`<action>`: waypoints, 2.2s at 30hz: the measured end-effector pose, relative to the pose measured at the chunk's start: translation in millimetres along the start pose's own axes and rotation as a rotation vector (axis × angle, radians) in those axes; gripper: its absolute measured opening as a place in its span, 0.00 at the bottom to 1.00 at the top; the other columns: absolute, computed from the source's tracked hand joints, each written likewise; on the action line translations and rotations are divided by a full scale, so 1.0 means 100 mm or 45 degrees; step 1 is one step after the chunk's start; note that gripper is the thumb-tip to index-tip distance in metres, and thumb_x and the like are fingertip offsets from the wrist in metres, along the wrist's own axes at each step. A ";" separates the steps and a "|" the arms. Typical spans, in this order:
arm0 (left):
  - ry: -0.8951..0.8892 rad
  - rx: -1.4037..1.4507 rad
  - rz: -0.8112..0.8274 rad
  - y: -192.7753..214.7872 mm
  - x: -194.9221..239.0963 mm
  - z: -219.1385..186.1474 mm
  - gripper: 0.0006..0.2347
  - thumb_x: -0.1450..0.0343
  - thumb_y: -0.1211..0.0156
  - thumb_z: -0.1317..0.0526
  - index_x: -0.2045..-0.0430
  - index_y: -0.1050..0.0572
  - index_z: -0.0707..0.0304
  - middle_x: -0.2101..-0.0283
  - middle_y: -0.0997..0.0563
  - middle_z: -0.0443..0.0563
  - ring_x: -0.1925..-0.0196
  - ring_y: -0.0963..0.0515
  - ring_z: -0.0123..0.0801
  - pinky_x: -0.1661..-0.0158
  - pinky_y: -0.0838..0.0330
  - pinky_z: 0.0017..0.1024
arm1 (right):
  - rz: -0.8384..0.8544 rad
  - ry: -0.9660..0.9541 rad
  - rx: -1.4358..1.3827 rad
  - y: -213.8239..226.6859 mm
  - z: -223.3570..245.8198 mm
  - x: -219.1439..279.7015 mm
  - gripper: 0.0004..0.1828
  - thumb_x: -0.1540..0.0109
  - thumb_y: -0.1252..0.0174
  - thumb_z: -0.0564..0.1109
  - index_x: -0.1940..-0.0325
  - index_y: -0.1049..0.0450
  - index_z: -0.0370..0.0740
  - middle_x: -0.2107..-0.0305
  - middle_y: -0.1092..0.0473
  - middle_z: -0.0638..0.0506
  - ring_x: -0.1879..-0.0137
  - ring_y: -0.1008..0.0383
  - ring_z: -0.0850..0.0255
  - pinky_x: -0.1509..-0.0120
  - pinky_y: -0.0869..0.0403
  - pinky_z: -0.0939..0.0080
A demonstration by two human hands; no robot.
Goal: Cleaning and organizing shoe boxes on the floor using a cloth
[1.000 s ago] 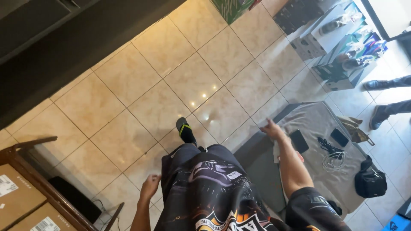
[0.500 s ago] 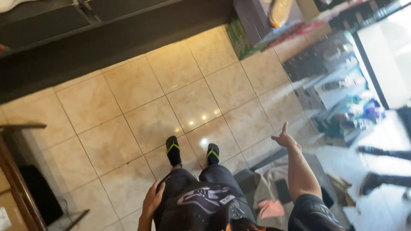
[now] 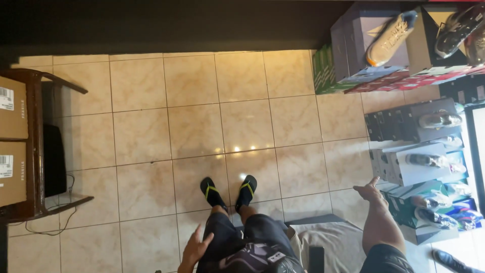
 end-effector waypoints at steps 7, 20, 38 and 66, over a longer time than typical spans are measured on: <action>0.088 -0.594 0.223 -0.27 -0.37 0.76 0.12 0.32 0.40 0.46 0.66 0.25 0.51 0.66 0.17 0.44 0.60 0.19 0.36 0.56 0.26 0.31 | 0.082 -0.049 -0.012 -0.44 -0.10 0.11 0.63 0.37 0.42 0.62 0.19 0.81 0.41 0.32 0.38 0.31 0.25 0.39 0.41 0.23 0.40 0.45; 0.030 -0.697 -0.047 0.26 -1.07 1.89 0.12 0.36 0.32 0.47 0.67 0.23 0.47 0.76 0.18 0.39 0.70 0.17 0.28 0.63 0.24 0.22 | 0.144 0.007 -0.113 -2.25 -0.25 0.43 0.61 0.38 0.41 0.61 0.17 0.77 0.44 0.35 0.36 0.29 0.29 0.34 0.38 0.26 0.34 0.45; -0.061 -0.731 0.183 0.55 -0.72 0.86 0.16 0.31 0.40 0.51 0.52 0.24 0.53 0.57 0.15 0.42 0.63 0.15 0.30 0.58 0.22 0.26 | 0.658 -0.178 -0.747 -6.34 -1.55 1.45 0.34 0.37 0.49 0.59 0.31 0.32 0.39 0.50 0.24 0.44 0.46 0.25 0.54 0.37 0.30 0.57; -0.086 -0.970 0.194 0.80 -1.56 1.74 0.16 0.34 0.36 0.48 0.55 0.22 0.48 0.62 0.14 0.39 0.58 0.15 0.23 0.54 0.24 0.23 | 0.195 -0.738 -0.410 -5.40 -1.38 2.80 0.39 0.42 0.42 0.74 0.35 0.25 0.51 0.39 0.43 0.38 0.36 0.40 0.39 0.37 0.34 0.37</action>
Point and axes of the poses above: each hand's wrist, its own x-axis away from the middle knuckle, its own y-axis out of the back of the hand, z = x × y, the point moved 7 cm from there along -x, towards the middle knuckle
